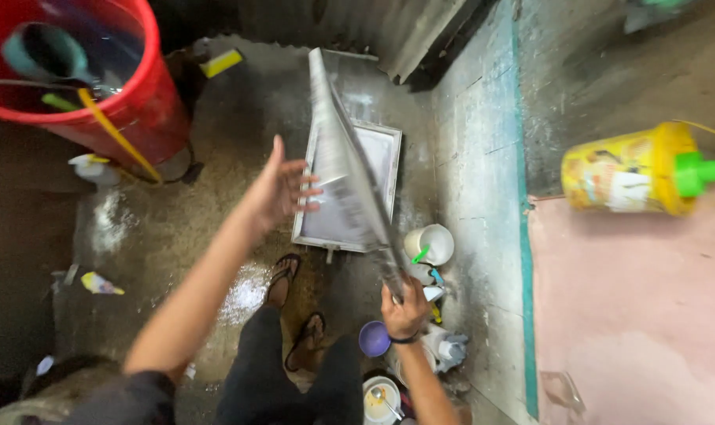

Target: Scrubbing screen printing frames with a brush and cleaning solution to remove ink or emulsion.

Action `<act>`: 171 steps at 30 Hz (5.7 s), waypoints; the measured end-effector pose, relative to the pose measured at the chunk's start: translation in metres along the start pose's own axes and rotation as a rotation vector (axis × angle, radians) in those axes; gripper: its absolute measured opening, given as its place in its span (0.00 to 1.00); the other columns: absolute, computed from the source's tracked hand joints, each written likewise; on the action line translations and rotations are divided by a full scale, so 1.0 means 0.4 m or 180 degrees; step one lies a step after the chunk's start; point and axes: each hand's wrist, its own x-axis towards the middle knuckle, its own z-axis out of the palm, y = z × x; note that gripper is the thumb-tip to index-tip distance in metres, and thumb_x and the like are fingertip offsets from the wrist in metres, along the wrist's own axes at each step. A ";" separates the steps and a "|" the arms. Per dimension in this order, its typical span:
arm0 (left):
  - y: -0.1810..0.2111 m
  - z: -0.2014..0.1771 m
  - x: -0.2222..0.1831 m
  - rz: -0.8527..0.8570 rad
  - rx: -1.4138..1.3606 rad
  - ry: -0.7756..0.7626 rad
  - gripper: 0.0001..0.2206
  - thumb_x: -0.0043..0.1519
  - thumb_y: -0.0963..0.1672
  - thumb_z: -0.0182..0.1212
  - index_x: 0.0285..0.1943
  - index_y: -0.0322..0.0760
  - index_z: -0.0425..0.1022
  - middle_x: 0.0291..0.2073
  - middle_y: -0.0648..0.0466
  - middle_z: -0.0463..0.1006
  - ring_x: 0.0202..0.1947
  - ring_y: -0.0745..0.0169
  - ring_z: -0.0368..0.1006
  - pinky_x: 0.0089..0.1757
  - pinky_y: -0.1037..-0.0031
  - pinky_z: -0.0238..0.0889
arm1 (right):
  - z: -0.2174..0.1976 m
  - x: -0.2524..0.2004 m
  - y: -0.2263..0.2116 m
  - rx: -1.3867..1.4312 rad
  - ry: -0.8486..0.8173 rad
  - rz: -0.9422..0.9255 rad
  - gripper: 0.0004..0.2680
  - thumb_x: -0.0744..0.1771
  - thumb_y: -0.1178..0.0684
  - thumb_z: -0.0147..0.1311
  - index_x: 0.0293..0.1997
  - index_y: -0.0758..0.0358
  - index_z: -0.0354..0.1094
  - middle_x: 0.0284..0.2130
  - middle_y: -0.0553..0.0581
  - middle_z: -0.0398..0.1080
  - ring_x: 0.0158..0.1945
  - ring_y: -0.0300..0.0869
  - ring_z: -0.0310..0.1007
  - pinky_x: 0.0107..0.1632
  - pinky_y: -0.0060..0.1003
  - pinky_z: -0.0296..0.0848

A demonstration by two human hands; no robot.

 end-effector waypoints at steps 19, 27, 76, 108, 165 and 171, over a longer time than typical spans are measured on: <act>-1.027 -0.692 1.143 0.1197 0.0979 0.0659 0.18 0.59 0.44 0.77 0.55 0.32 0.80 0.31 0.51 0.80 0.29 0.69 0.74 0.33 0.78 0.69 | 0.758 -0.512 1.057 -0.0173 -0.1621 -0.1750 0.16 0.67 0.60 0.46 0.60 0.52 0.74 0.37 0.60 0.67 0.35 0.52 0.68 0.40 0.43 0.68; -1.298 -0.845 1.228 0.1441 0.0604 0.0789 0.23 0.59 0.43 0.74 0.61 0.29 0.75 0.38 0.45 0.80 0.36 0.61 0.74 0.38 0.69 0.72 | 0.916 -0.710 1.250 -0.0219 -0.1480 -0.2007 0.17 0.69 0.57 0.40 0.63 0.48 0.72 0.38 0.56 0.67 0.38 0.50 0.67 0.43 0.43 0.69; -1.413 -0.861 1.252 0.1867 0.3487 0.1869 0.26 0.52 0.53 0.71 0.56 0.35 0.79 0.45 0.38 0.72 0.46 0.26 0.74 0.45 0.44 0.68 | 0.613 -0.699 1.370 -0.1289 0.0240 0.0548 0.19 0.66 0.51 0.68 0.63 0.61 0.73 0.47 0.64 0.66 0.53 0.59 0.67 0.59 0.52 0.65; -1.459 -0.904 1.147 0.0616 0.3394 0.1094 0.45 0.56 0.55 0.65 0.80 0.37 0.49 0.61 0.29 0.65 0.62 0.21 0.65 0.55 0.37 0.60 | 0.345 -0.508 1.824 -0.2880 -0.3098 0.2419 0.20 0.66 0.39 0.52 0.66 0.47 0.71 0.58 0.72 0.74 0.62 0.63 0.71 0.63 0.54 0.70; -1.462 -0.910 1.156 0.0681 0.3030 0.0855 0.42 0.58 0.53 0.66 0.80 0.35 0.51 0.60 0.26 0.65 0.62 0.19 0.62 0.58 0.39 0.58 | 0.170 -0.309 1.192 -0.1223 -0.1364 0.3589 0.17 0.71 0.58 0.50 0.68 0.73 0.61 0.28 0.83 0.69 0.17 0.52 0.59 0.12 0.41 0.56; -1.454 -0.889 1.146 0.0525 0.3129 0.1057 0.42 0.57 0.53 0.65 0.80 0.38 0.52 0.61 0.31 0.63 0.58 0.23 0.65 0.53 0.40 0.61 | 0.226 -0.364 1.478 -0.1953 -0.2096 0.3777 0.17 0.67 0.54 0.53 0.65 0.64 0.68 0.27 0.71 0.76 0.19 0.49 0.65 0.18 0.42 0.63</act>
